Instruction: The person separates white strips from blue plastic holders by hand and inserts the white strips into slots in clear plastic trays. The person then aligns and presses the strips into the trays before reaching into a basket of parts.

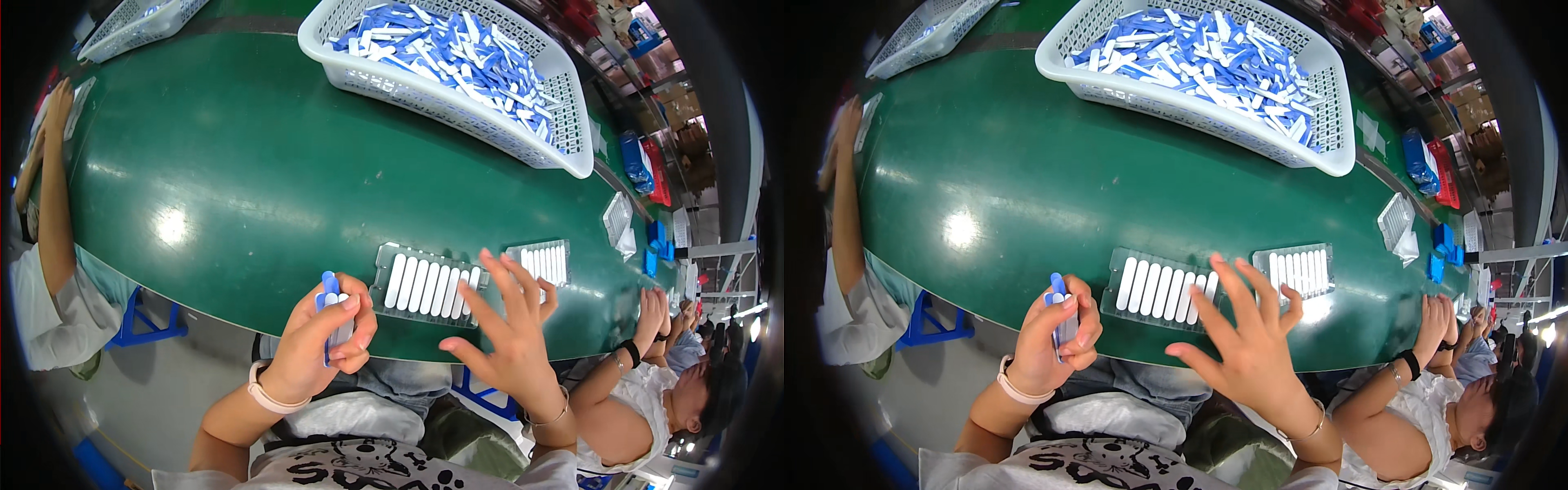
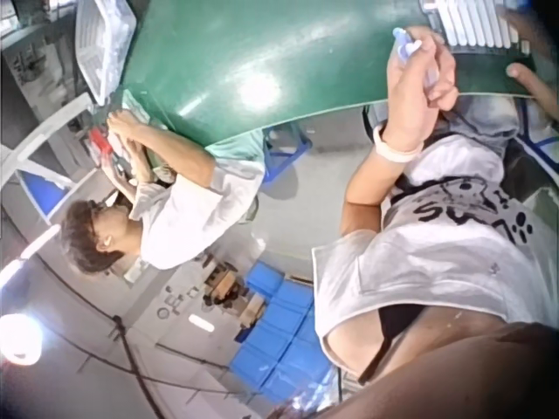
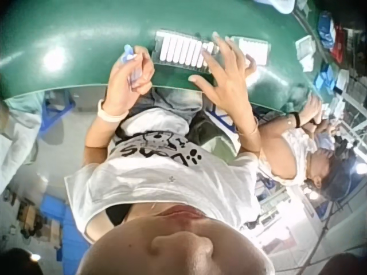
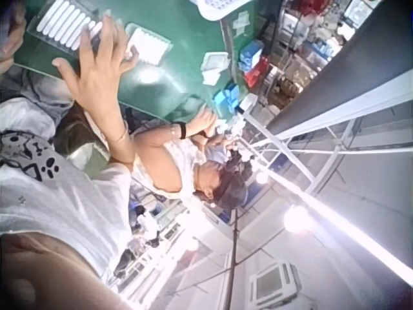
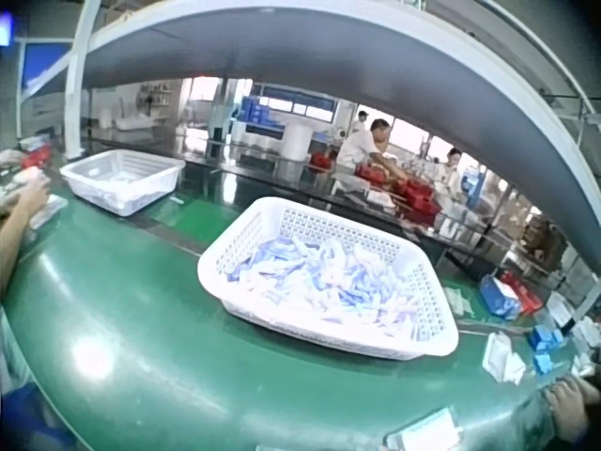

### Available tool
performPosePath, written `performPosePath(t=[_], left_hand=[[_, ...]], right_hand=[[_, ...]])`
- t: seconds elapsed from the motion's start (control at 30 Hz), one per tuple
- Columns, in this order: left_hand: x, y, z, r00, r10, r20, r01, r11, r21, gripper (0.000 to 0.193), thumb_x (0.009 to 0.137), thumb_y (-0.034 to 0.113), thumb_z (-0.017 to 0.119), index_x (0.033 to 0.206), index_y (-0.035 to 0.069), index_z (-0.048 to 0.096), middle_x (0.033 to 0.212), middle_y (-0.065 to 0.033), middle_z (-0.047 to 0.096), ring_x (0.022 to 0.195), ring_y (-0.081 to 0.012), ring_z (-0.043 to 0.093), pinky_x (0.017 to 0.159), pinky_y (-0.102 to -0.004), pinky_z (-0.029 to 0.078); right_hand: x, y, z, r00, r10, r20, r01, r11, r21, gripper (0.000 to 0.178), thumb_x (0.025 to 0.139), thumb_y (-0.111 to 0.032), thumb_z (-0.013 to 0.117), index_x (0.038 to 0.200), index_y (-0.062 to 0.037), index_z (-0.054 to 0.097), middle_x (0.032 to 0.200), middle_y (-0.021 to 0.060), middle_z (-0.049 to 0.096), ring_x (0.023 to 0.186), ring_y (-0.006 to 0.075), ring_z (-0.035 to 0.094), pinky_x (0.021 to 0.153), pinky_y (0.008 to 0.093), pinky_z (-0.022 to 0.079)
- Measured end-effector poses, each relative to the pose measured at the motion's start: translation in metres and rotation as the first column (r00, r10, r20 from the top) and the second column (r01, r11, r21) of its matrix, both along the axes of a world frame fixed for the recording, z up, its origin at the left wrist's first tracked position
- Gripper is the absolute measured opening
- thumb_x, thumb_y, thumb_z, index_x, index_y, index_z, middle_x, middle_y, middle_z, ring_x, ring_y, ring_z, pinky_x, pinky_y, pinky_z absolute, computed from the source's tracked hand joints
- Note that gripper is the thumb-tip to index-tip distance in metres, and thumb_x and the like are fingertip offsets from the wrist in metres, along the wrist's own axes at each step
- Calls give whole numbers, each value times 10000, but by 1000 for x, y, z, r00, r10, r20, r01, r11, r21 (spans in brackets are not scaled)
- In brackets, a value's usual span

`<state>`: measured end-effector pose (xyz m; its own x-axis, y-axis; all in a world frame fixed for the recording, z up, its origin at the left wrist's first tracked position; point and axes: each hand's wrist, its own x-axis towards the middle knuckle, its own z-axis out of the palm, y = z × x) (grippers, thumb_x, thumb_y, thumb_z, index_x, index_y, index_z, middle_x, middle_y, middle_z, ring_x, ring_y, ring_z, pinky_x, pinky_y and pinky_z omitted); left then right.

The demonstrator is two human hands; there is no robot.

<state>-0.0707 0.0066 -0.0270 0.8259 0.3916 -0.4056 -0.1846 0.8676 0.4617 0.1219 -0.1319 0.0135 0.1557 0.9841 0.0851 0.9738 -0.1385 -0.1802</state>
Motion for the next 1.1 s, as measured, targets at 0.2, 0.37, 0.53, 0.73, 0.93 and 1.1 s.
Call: performPosePath(t=[0.2,0.37,0.53,0.73,0.93,1.1], left_hand=[[0,0,-3,1000,25,13,-25,1000,11,110,951,213,454,955,102,450,639,-41,476,453,-64,264,384,-218,182],[0,-1,-3,996,44,72,-42,999,-33,86,958,182,477,966,97,493,668,-59,485,482,-60,277,410,-219,198],[2,-3,-2,1000,18,23,-19,999,46,109,944,214,452,964,107,461,657,-21,444,462,-58,276,382,-206,194],[0,-6,-8,992,82,92,-78,996,-45,204,828,128,493,1002,26,517,798,-113,532,608,-125,434,484,-249,326],[2,-7,-4,998,36,-49,-33,998,58,337,838,-44,451,1172,-17,487,889,-135,569,699,-176,528,489,-292,397],[3,1,1,997,17,-70,-15,1000,27,261,960,118,464,1207,34,453,825,-83,554,579,-130,451,373,-229,310]], right_hand=[[2,-15,-12,991,24,128,-25,1000,2,579,740,-533,680,1097,-78,652,1359,136,463,1237,322,375,941,530,192],[4,-22,-11,997,6,-81,-6,1000,4,627,739,-528,687,1158,-66,623,1370,147,444,1234,335,367,924,531,215],[16,2,1,998,-31,-54,33,999,25,723,737,-434,717,1318,-67,491,1332,126,477,1201,266,411,936,527,218],[65,5,12,972,211,105,-206,977,-59,767,759,-298,709,1399,-53,364,1219,73,547,1145,261,443,966,571,251],[90,-29,17,979,79,187,-44,982,-186,798,764,-364,697,1418,-68,347,1285,59,518,1200,271,422,970,608,250],[113,-34,36,949,158,274,-101,972,-210,643,784,-236,683,1367,-123,438,1248,46,542,1197,262,448,949,580,303]])
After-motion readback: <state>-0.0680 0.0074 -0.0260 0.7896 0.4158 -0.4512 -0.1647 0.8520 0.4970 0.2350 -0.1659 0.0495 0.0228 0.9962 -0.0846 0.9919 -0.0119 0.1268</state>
